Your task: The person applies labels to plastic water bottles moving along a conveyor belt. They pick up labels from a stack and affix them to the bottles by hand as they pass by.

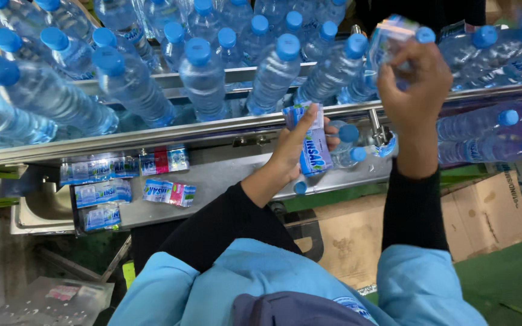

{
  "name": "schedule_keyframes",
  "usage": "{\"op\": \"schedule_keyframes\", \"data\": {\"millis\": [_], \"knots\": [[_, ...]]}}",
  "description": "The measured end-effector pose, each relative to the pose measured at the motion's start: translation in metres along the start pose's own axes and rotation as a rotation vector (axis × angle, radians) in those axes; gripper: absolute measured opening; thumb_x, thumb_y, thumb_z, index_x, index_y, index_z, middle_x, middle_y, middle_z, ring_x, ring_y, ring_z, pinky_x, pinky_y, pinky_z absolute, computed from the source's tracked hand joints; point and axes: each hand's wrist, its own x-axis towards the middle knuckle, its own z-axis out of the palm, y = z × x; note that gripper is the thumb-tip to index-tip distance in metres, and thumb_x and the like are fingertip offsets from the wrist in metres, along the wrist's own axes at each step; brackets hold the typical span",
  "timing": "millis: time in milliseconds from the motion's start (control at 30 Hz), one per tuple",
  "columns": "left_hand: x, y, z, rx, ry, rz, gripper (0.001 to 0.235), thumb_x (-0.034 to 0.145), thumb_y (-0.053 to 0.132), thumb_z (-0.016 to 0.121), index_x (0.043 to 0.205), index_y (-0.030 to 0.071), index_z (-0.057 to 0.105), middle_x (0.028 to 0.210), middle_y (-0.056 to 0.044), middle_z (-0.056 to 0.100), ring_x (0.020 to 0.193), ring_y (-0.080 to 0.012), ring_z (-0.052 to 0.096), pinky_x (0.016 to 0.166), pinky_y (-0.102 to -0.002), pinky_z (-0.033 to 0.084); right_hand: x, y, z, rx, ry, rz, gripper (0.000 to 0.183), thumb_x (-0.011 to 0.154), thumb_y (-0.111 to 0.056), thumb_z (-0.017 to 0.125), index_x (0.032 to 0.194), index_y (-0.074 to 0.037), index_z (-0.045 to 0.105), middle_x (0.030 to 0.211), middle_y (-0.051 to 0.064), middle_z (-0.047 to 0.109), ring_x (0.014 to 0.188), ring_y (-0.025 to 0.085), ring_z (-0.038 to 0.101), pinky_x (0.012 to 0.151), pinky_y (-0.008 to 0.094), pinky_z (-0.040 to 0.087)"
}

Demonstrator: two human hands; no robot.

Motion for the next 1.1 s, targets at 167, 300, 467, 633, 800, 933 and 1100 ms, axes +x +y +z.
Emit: {"op": "schedule_keyframes", "data": {"millis": [167,300,467,633,800,933,1100], "knots": [[-0.002,0.0,-0.005,-0.066,-0.048,0.011,0.051,0.09,0.047,0.071,0.105,-0.001,0.069,0.089,-0.018,0.075,0.072,-0.0284,0.075,0.072,-0.042,0.064,0.032,0.013,0.003,-0.392,-0.197,-0.448,0.012,0.102,0.012,0.085,0.108,0.008,0.074,0.091,0.019,0.068,0.085,0.03,0.064,0.071,0.037,0.055],[0.007,-0.015,-0.024,-0.215,-0.21,-0.003,0.03,0.09,0.017,0.07,0.111,-0.005,0.069,0.092,-0.022,0.074,0.078,-0.0325,0.075,0.08,-0.045,0.063,0.039,0.033,0.003,-0.532,-0.074,-0.677,0.024,0.095,0.009,0.099,0.106,-0.003,0.081,0.133,0.018,0.058,0.118,0.038,0.058,0.094,0.054,0.05],[-0.01,-0.002,-0.014,-0.052,-0.128,0.032,0.037,0.088,0.0,0.072,0.121,-0.012,0.063,0.109,-0.029,0.073,0.094,-0.0359,0.075,0.089,-0.046,0.063,-0.01,0.054,0.005,-0.171,-0.17,-0.002,0.088,0.102,-0.005,0.086,0.163,-0.012,0.023,0.166,0.018,0.031,0.155,0.038,0.036,0.125,0.048,0.041],[-0.004,-0.006,-0.01,-0.132,-0.121,0.034,0.026,0.083,0.006,0.081,0.102,-0.007,0.069,0.097,-0.026,0.074,0.088,-0.035,0.075,0.085,-0.044,0.065,-0.044,0.074,0.001,-0.221,-0.076,0.228,0.111,0.109,-0.011,0.093,0.167,-0.03,0.0,0.176,0.017,0.01,0.165,0.046,0.021,0.126,0.057,0.035],[-0.002,-0.001,-0.004,-0.112,0.031,0.078,0.031,0.077,0.009,0.086,0.1,-0.006,0.072,0.09,-0.024,0.075,0.078,-0.0332,0.076,0.077,-0.041,0.068,-0.052,-0.02,0.018,-0.244,0.117,-0.137,0.073,0.101,-0.039,0.075,0.157,-0.008,0.039,0.16,0.013,0.043,0.143,0.033,0.053,0.102,0.041,0.05],[0.016,-0.015,-0.021,0.124,0.233,0.18,0.043,0.07,0.032,0.092,0.101,0.008,0.076,0.095,-0.014,0.077,0.089,-0.0231,0.075,0.079,-0.042,0.062,-0.064,-0.028,0.045,0.166,-0.145,0.331,0.011,0.091,-0.012,0.08,0.094,-0.007,0.07,0.112,0.011,0.066,0.103,0.02,0.063,0.087,0.032,0.053],[-0.017,0.007,-0.016,0.082,0.181,0.234,0.066,0.079,0.053,0.088,0.108,-0.004,0.07,0.103,-0.025,0.071,0.098,-0.0282,0.071,0.081,-0.054,0.057,-0.029,-0.03,0.063,0.738,0.038,0.654,0.011,0.093,-0.004,0.071,0.093,-0.006,0.061,0.075,0.002,0.053,0.062,0.006,0.052,0.056,0.016,0.047]]}}
